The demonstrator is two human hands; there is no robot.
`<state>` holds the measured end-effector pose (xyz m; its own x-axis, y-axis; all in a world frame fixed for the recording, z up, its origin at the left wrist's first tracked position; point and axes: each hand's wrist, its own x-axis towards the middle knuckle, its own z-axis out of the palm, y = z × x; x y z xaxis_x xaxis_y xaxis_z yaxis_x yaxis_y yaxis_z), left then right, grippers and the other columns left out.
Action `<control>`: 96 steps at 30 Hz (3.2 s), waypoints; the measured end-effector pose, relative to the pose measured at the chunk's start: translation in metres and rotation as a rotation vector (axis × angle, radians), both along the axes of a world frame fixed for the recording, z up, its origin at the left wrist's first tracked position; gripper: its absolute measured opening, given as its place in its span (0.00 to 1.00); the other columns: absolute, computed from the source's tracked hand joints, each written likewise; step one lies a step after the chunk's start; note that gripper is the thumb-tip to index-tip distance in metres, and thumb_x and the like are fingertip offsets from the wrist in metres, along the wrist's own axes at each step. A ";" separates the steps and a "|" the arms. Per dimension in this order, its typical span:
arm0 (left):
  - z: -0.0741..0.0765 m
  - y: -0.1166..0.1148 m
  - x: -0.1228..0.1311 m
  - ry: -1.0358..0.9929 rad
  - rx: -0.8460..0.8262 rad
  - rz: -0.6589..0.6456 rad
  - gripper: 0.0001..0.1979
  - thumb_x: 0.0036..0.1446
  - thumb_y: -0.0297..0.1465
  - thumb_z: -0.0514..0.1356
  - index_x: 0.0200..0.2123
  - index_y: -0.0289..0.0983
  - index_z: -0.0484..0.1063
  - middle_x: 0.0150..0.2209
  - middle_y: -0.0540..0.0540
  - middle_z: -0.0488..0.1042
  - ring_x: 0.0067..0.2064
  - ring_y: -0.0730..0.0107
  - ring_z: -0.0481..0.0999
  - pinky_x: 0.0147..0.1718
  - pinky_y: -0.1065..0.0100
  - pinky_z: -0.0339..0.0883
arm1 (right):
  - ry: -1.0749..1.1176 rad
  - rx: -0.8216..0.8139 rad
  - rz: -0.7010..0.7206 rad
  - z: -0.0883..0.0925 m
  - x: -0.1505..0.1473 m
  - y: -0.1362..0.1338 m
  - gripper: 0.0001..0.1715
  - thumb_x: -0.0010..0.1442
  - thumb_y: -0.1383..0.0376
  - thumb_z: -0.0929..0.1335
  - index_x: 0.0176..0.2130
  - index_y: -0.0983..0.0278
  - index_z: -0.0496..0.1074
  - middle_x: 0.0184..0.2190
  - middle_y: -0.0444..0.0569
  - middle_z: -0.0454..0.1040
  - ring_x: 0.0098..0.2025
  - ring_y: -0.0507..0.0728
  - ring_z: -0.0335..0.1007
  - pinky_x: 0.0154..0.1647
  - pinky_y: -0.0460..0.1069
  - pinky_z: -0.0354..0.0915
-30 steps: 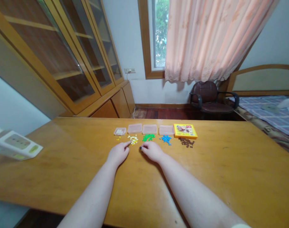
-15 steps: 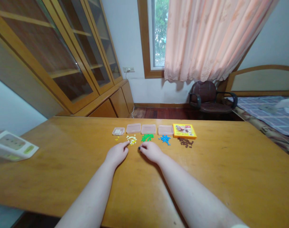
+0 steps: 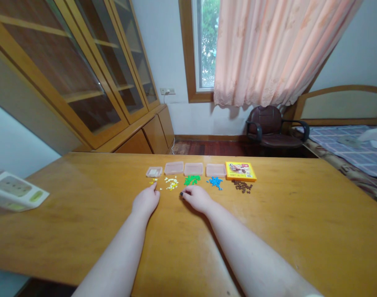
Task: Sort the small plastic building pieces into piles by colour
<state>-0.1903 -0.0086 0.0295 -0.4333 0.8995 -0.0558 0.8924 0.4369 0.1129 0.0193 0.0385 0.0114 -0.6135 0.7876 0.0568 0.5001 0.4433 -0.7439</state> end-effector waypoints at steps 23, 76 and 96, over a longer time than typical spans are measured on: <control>-0.001 0.006 -0.003 0.024 0.018 -0.004 0.24 0.58 0.35 0.44 0.58 0.44 0.60 0.49 0.40 0.73 0.46 0.56 0.74 0.42 0.59 0.67 | 0.003 0.002 -0.018 -0.002 -0.001 0.001 0.13 0.59 0.61 0.62 0.34 0.63 0.74 0.31 0.46 0.75 0.31 0.52 0.65 0.30 0.44 0.54; 0.001 -0.021 0.045 0.269 0.019 -0.318 0.26 0.57 0.41 0.50 0.55 0.33 0.65 0.61 0.37 0.58 0.63 0.51 0.52 0.60 0.50 0.42 | -0.009 0.002 -0.011 0.001 -0.002 0.001 0.13 0.59 0.62 0.62 0.34 0.62 0.74 0.32 0.47 0.76 0.33 0.52 0.67 0.31 0.44 0.56; -0.003 -0.004 0.037 0.149 0.177 -0.435 0.22 0.58 0.39 0.51 0.55 0.45 0.65 0.61 0.43 0.57 0.63 0.53 0.51 0.60 0.49 0.43 | 0.001 0.003 -0.009 0.003 -0.002 0.000 0.13 0.59 0.63 0.62 0.34 0.63 0.75 0.32 0.47 0.76 0.33 0.52 0.67 0.32 0.44 0.56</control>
